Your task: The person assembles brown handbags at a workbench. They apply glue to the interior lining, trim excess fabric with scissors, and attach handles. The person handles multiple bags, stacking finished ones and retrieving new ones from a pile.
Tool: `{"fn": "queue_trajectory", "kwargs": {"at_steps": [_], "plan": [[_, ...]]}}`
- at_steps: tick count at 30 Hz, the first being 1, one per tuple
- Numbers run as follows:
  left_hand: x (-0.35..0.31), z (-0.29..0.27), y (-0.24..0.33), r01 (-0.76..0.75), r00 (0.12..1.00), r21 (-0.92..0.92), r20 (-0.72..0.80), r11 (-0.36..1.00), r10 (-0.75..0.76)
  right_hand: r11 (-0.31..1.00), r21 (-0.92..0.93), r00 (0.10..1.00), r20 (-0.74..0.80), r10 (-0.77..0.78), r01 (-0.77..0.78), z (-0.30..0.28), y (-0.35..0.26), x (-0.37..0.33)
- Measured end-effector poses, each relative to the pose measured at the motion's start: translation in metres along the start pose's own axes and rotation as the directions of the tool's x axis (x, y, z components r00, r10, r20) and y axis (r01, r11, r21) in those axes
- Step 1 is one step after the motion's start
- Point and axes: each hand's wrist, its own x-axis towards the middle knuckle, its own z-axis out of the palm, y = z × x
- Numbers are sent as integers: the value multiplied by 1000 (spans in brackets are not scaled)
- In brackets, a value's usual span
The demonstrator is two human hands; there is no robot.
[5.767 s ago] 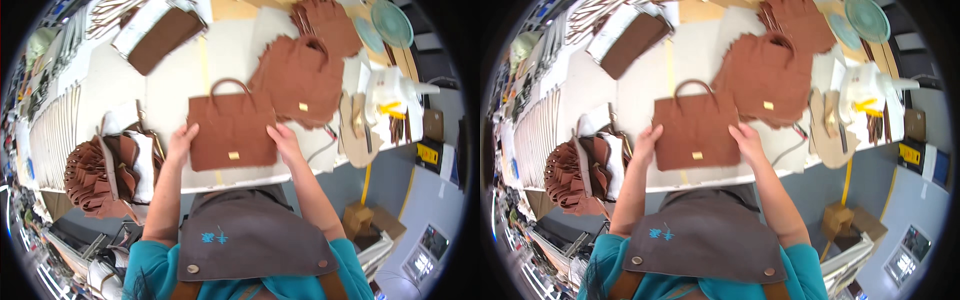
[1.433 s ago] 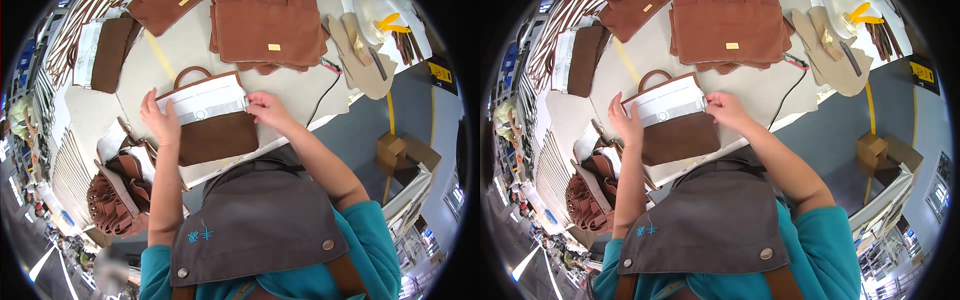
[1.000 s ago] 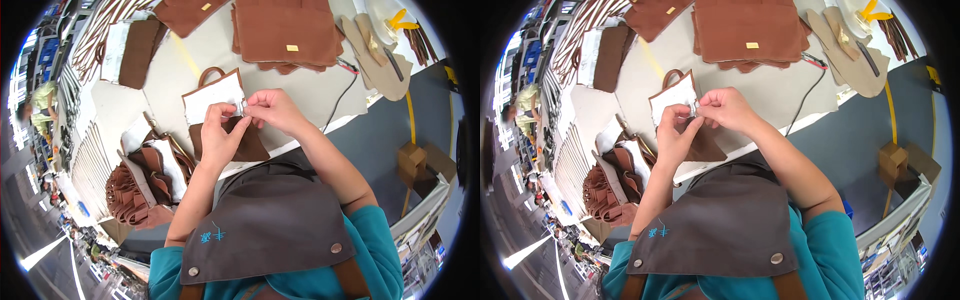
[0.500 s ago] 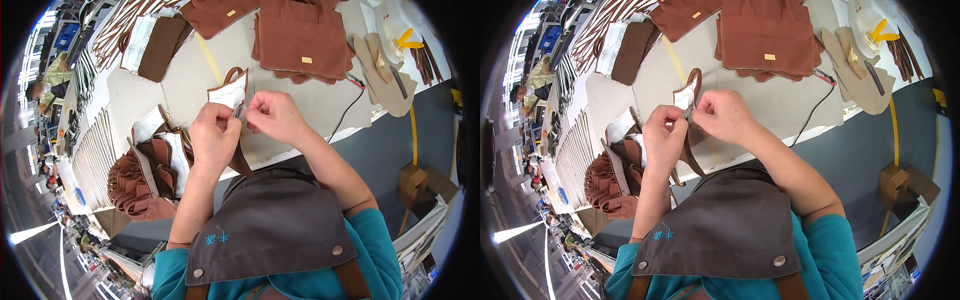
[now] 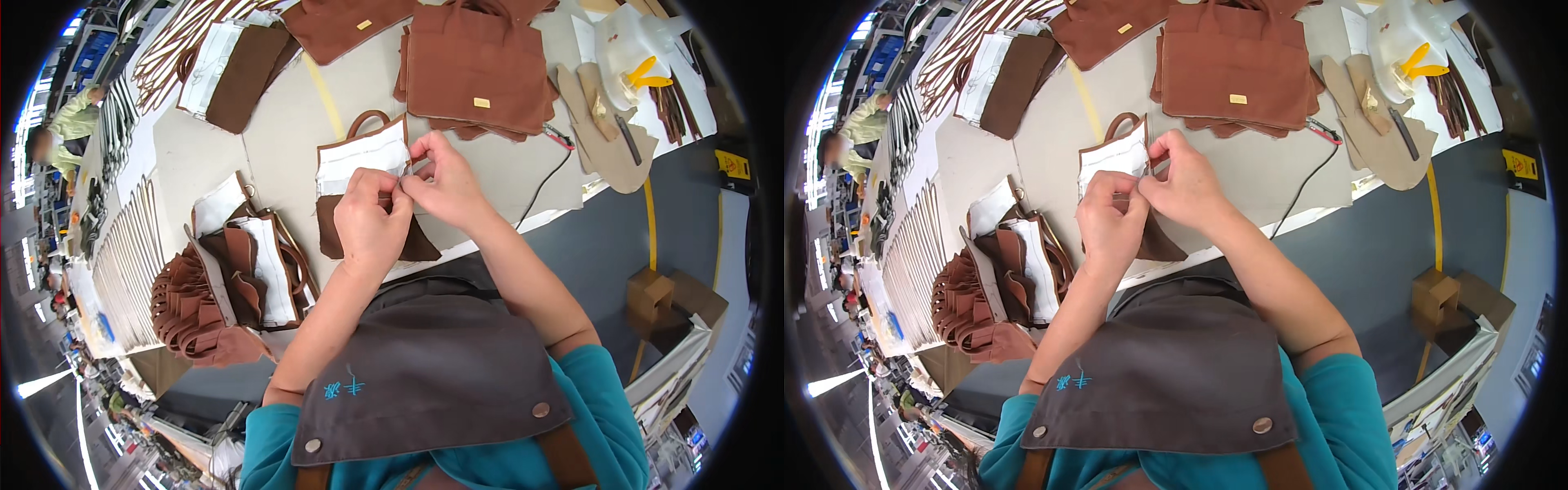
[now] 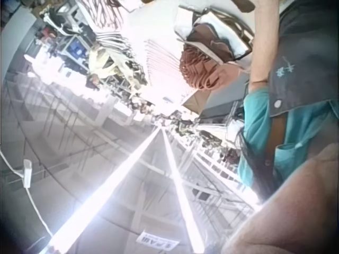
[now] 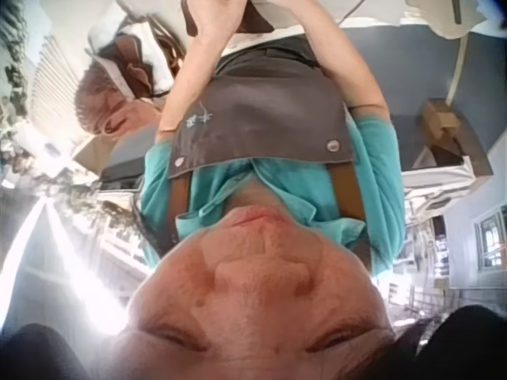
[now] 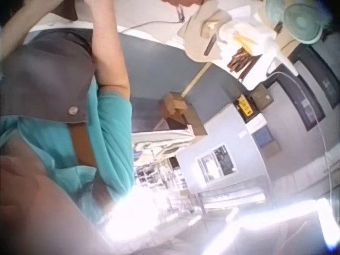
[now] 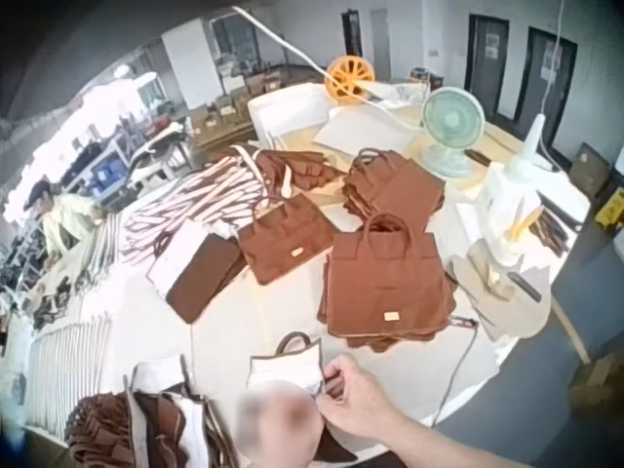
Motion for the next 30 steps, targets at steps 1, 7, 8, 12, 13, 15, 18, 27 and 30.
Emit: {"fn": "queue_trajectory", "kwargs": {"at_steps": [1, 7, 8, 12, 13, 15, 18, 27, 30], "plan": [[-1, 3, -3, -13, 1000, 21, 11, 1000, 13, 999, 48, 1000, -7, -5, 5, 0, 6, 1], [-7, 19, -13, -88, 996, 107, 20, 990, 86, 998, 64, 999, -32, 17, -15, -4, 29, -2], [-6, 21, -15, -119, 993, 128, 13, 985, 118, 999, 54, 999, -50, 8, -6, -3, 33, -2], [-8, 27, -22, -133, 990, 157, -19, 979, 138, 999, 46, 996, -89, 10, -6, 0, 47, -1], [-7, 28, -23, -144, 989, 159, -12, 977, 147, 1000, 26, 995, -100, 11, -8, 0, 47, -1], [-8, 29, -24, -152, 988, 171, -7, 973, 156, 997, 59, 994, -92, 54, -49, 2, 46, -2], [-9, 30, -24, -173, 984, 192, -12, 966, 179, 961, 227, 983, -45, 176, -161, 5, 43, 0], [-9, 33, -29, -203, 979, 227, 33, 952, 201, 963, -263, 989, -149, 22, -61, 1, 49, -1], [-8, 32, -25, -211, 978, 236, 48, 949, 205, 952, -297, 988, -153, 21, -67, -3, 51, -2]]}}
